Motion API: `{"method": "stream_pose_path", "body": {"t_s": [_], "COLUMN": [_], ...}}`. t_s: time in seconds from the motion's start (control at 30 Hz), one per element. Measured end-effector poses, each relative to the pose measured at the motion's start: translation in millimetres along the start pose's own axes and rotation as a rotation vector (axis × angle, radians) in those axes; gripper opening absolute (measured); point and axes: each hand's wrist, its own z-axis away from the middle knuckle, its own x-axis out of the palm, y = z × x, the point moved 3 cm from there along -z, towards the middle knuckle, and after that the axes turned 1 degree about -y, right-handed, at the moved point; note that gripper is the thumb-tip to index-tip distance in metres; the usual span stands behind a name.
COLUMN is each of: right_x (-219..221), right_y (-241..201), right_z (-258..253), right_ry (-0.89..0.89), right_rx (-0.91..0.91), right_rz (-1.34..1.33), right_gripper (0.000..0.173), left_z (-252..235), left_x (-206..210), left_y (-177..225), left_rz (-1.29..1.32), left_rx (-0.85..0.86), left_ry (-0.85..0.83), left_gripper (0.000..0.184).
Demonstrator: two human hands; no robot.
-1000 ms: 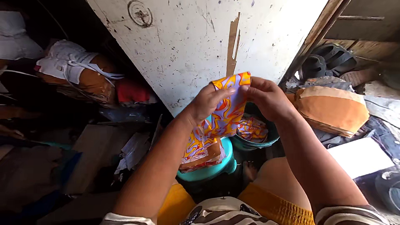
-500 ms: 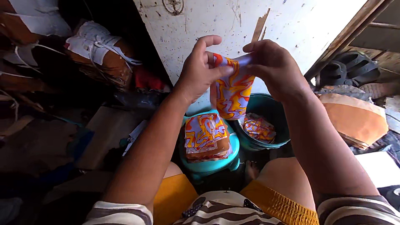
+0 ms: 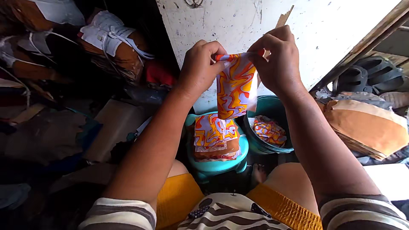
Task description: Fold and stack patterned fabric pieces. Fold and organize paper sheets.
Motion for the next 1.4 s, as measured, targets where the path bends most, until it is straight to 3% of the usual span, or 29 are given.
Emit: {"method": "stream_pose_path", "body": {"t_s": [0.23,0.43,0.63,0.77,0.87,1.07,1.23,1.4], "right_x": [21,12,16,42,55,78,137,171], "right_y": [7,-5,-8,1,5,30,69,87], "right_z": [-11,3,97,173,199,165,127,117], "right_ry": [-0.137,-0.155,-0.434,-0.690,-0.774,-0.787,-0.637,-0.672], "right_rx": [-0.023,-0.098,-0.179,-0.157,-0.121,0.076,0.281,0.405], "right_rz": [-0.032,-0.052,-0.231,-0.363,-0.435,-0.438,-0.339,-0.292], "right_gripper": [0.021,0.014,0.007,0.011,0.009,0.015,0.024,0.031], "left_z": [-4,13,121,198,218,178,123,102], "left_x": [6,0,29,75,92,95,109,123], "left_y": [-21,-22,-29,-49,-53,-68,-101,-115], "left_rz": [0.104,0.151,0.129,0.248,0.314,0.254,0.061,-0.023], "left_rx": [-0.043,0.091,0.150,0.045,0.000,-0.190,-0.278,-0.395], "left_ry": [-0.010,0.079,-0.065,-0.239,-0.299,-0.355,-0.293,-0.377], "left_gripper": [0.017,0.016,0.023,0.017,0.017,0.020,0.030,0.040]}}
